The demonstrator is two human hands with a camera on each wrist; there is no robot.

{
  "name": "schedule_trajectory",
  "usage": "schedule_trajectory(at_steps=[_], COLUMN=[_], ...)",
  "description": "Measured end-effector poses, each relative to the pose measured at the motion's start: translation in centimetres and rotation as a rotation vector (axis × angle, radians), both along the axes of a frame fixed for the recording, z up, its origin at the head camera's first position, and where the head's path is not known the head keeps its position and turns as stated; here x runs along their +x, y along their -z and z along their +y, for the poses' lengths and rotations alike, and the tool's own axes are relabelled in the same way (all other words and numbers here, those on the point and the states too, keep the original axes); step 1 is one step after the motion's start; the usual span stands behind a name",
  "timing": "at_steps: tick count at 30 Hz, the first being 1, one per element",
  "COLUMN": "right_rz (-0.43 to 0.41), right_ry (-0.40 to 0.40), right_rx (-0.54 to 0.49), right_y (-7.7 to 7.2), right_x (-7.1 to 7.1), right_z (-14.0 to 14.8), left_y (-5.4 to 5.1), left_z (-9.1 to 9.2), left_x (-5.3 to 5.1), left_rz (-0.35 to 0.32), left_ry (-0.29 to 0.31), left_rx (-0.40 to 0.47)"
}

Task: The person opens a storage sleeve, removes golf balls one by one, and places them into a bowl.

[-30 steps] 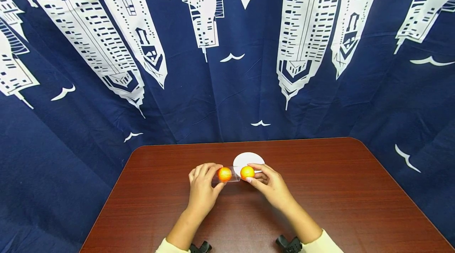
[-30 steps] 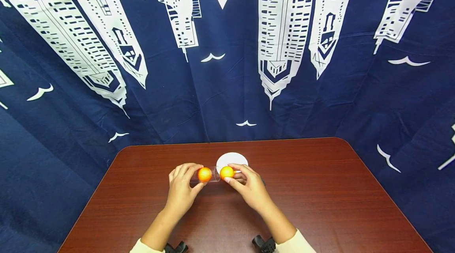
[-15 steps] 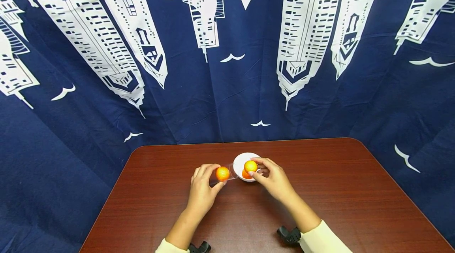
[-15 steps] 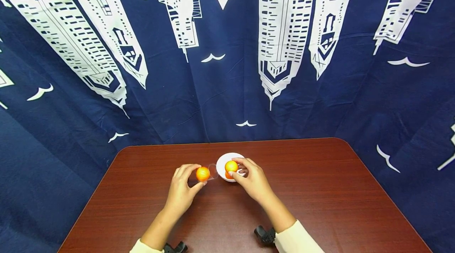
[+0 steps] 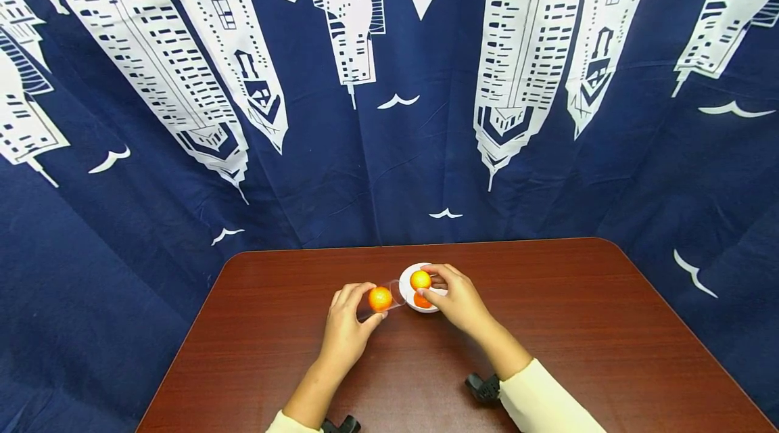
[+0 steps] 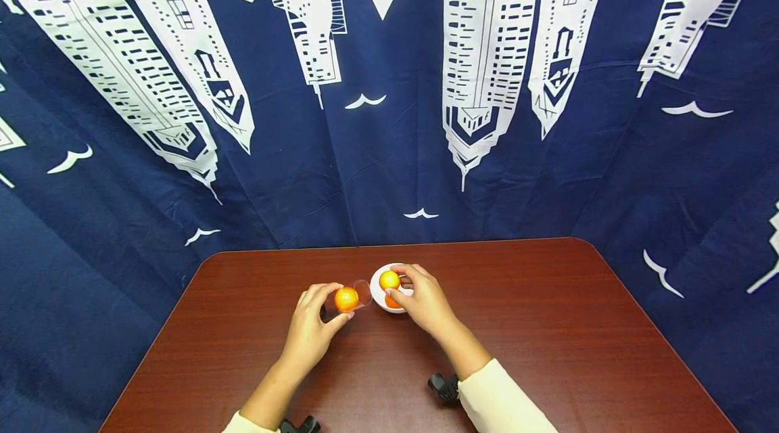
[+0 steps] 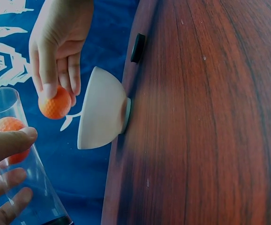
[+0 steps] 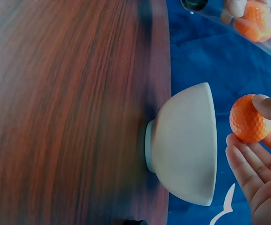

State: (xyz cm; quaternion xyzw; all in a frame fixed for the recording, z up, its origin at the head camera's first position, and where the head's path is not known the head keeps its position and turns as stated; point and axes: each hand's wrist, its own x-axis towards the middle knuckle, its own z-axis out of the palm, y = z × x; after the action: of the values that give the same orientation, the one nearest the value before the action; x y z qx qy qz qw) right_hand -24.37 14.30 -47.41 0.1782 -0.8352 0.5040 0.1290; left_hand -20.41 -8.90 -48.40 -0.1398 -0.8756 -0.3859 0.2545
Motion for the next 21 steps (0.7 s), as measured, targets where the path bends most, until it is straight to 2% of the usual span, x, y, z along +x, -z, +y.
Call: schedule_trajectory(at_steps=[14, 21], right_rz=[0.089, 0.079], right_ry=[0.011, 0.023], right_rx=[0.187, 0.265], right_y=[1.1, 1.1], right_x=[-1.5, -2.1], right_z=[-0.4, -0.9], left_y=[-0.2, -0.2], left_z=[0.1, 0.0], left_x=[0.2, 0.2], left_rz=[-0.084, -0.076], left_ry=[0.023, 0.032], left_rx=[0.026, 0.055])
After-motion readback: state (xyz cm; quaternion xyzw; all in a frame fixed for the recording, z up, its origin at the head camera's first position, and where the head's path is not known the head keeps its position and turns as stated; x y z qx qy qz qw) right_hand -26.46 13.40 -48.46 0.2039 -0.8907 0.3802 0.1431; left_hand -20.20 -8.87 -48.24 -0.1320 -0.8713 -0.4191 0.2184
